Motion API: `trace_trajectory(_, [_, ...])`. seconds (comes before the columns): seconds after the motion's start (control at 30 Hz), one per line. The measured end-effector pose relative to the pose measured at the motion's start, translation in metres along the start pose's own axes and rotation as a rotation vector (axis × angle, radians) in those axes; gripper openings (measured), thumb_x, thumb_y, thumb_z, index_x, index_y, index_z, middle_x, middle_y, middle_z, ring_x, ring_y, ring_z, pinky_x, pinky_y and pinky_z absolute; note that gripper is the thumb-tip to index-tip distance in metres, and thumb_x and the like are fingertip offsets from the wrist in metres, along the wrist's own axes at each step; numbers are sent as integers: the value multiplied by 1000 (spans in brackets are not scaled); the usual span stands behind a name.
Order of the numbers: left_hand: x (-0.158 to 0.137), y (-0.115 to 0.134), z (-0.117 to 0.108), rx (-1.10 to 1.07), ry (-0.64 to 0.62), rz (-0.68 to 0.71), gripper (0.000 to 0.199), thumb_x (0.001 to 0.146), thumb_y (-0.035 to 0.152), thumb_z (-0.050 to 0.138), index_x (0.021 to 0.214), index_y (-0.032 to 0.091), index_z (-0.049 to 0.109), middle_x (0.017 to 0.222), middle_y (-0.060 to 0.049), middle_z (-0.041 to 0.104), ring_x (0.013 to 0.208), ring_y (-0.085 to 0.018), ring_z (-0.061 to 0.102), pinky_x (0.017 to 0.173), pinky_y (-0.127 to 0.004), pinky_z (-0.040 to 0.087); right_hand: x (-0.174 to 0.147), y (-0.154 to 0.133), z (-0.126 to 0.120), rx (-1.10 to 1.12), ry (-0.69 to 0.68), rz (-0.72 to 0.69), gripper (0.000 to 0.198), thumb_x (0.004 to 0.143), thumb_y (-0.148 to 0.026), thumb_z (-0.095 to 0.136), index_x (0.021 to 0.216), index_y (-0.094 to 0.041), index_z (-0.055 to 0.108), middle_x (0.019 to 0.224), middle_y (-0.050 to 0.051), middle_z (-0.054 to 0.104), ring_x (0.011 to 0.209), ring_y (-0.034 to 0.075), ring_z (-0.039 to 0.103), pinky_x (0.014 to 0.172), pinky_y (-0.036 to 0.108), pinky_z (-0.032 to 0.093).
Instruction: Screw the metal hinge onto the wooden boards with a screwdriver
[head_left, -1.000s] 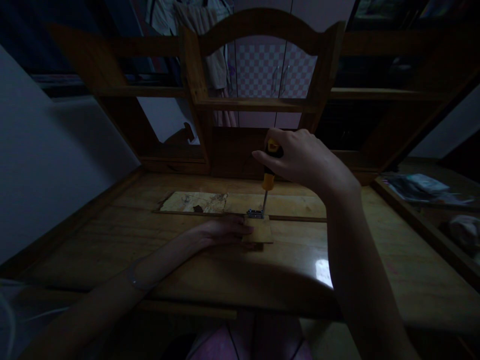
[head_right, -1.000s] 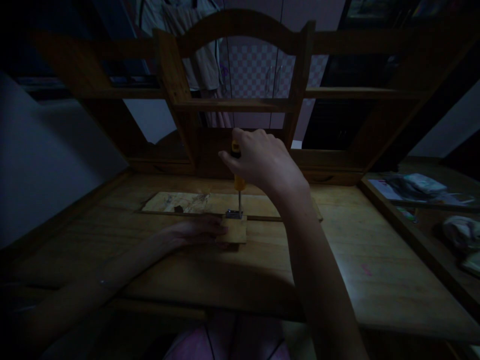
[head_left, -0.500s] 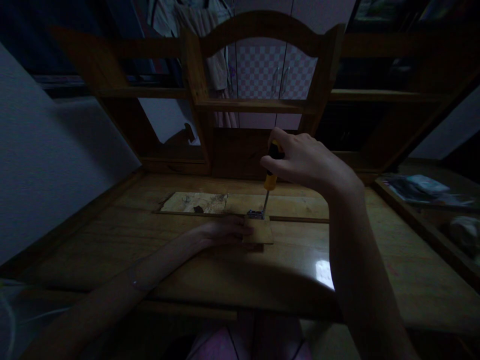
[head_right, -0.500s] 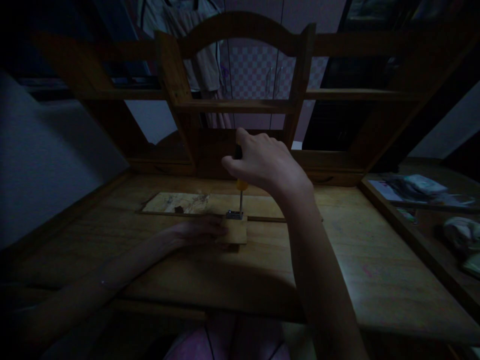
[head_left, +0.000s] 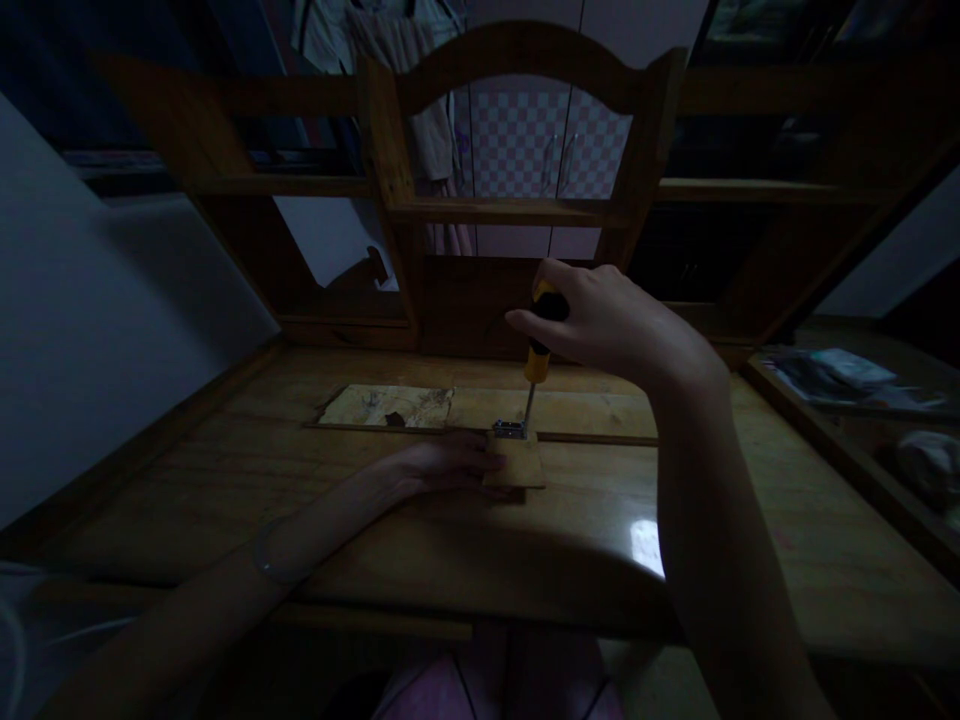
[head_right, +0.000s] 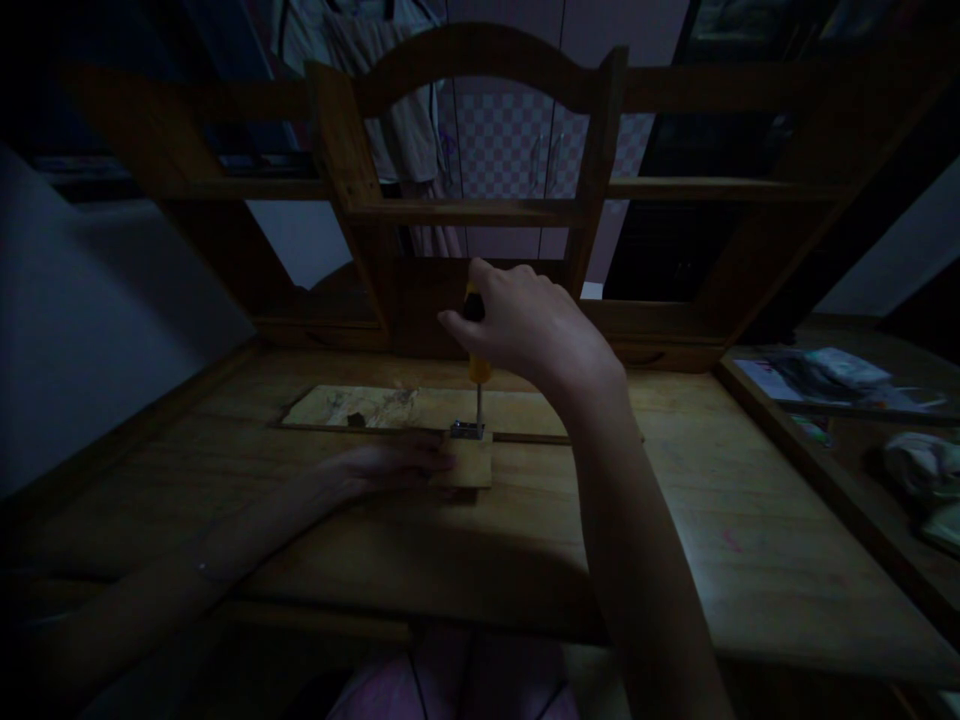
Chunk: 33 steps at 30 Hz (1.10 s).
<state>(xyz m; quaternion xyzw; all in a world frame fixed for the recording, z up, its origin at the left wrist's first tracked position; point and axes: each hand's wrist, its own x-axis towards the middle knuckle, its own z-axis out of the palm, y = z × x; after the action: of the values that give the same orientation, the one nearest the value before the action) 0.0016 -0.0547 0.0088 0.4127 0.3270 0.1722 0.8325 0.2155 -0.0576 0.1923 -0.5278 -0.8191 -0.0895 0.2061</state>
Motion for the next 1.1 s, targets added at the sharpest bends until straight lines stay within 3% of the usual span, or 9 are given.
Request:
trace_trajectory(0.43, [-1,1,2,-3,-5,11,45,77,22,81,118,12,67,121,-15,69,114,-28,66,102,-44,52,2,2,1,-44,1,41,38,91,-51,49,103,-17,63,90,13,69,79,28,63,68,37,43])
trace_trajectory(0.63, [0,0,0,17,31,-3,37,75,23,83,107,10,70,115,-15,71,108,-27,68,99,-41,54,2,-1,0,-21,18,14,41,91,-56,50,102,-19,64,88,10,67,80,25,61,70,35,41])
trace_trajectory(0.93, [1,1,1,25,24,3,35,72,25,85,101,10,72,108,-13,73,102,-24,69,94,-39,56,3,-11,1,41,39,-100,22,89,-33,54,105,-22,63,93,7,66,86,23,59,76,34,40])
trace_trajectory(1.1, [1,1,1,31,13,11,35,73,26,84,100,9,72,109,-15,72,102,-24,69,97,-39,55,3,-11,2,21,40,-78,20,91,-36,52,100,-22,64,90,7,66,83,23,59,75,34,40])
